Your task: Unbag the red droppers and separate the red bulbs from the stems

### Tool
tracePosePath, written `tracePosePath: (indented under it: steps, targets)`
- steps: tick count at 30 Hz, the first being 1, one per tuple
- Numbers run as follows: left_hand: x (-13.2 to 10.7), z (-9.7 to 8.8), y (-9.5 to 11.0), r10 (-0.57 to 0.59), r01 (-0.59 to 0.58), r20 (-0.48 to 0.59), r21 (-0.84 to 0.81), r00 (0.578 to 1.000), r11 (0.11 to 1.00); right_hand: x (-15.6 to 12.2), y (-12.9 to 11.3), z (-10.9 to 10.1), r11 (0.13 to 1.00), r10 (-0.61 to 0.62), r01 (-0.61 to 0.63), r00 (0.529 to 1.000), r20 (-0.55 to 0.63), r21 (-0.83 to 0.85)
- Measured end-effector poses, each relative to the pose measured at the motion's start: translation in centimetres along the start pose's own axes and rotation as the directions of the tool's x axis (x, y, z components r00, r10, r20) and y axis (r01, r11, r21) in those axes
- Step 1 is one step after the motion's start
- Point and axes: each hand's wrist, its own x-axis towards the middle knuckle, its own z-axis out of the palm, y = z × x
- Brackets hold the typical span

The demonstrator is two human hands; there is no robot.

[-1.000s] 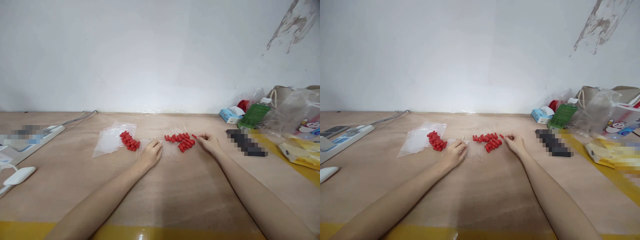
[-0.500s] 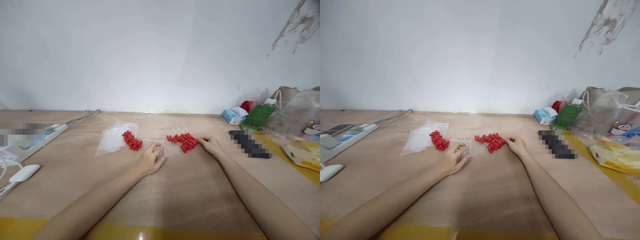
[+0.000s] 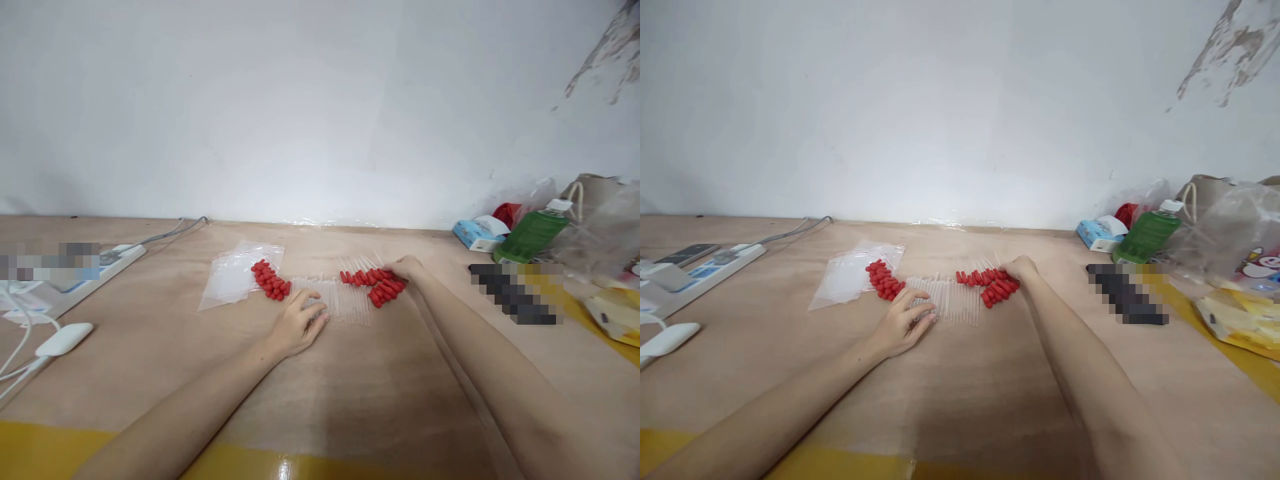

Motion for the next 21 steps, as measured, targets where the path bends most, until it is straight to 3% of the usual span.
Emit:
tracePosePath:
  steps: [4, 9, 15, 17, 19, 21]
  targets:
    - [0.0, -0.1, 0.1, -0.002, 0.002, 0.012, -0.006, 1.000, 1.000, 0.1, -0.3, 0.3, 0.999, -0.002, 0.004, 0.999, -0.040, 0.044]
    - [0.2, -0.2, 0.2, 0.026, -0.026, -0.001, 0.003, 1.000, 1.000, -0.8, -0.5, 0.3, 0.965, -0.098, 0.133, 0.983, -0.158, 0.226]
    - [0.1, -0.3, 0.1, 0.060, -0.059, -0.029, 0.011, 0.998, 0.998, -3.8, -1.7, -0.5, 0.834, -0.185, 0.365, 0.892, -0.412, 0.414]
    - [0.2, -0.3, 0.1, 0.060, -0.059, -0.044, 0.019, 0.997, 0.998, -6.3, -1.6, -0.6, 0.781, -0.249, 0.470, 0.838, -0.485, 0.412]
    - [0.2, -0.4, 0.1, 0.041, -0.038, -0.093, 0.034, 0.995, 0.999, -9.4, -1.0, -0.3, 0.678, -0.526, 0.691, 0.695, -0.490, 0.252]
    - [0.2, -0.4, 0.2, 0.018, -0.010, -0.178, 0.046, 0.984, 0.999, -12.4, 0.0, 0.2, 0.561, -0.763, 0.828, 0.515, -0.390, -0.003]
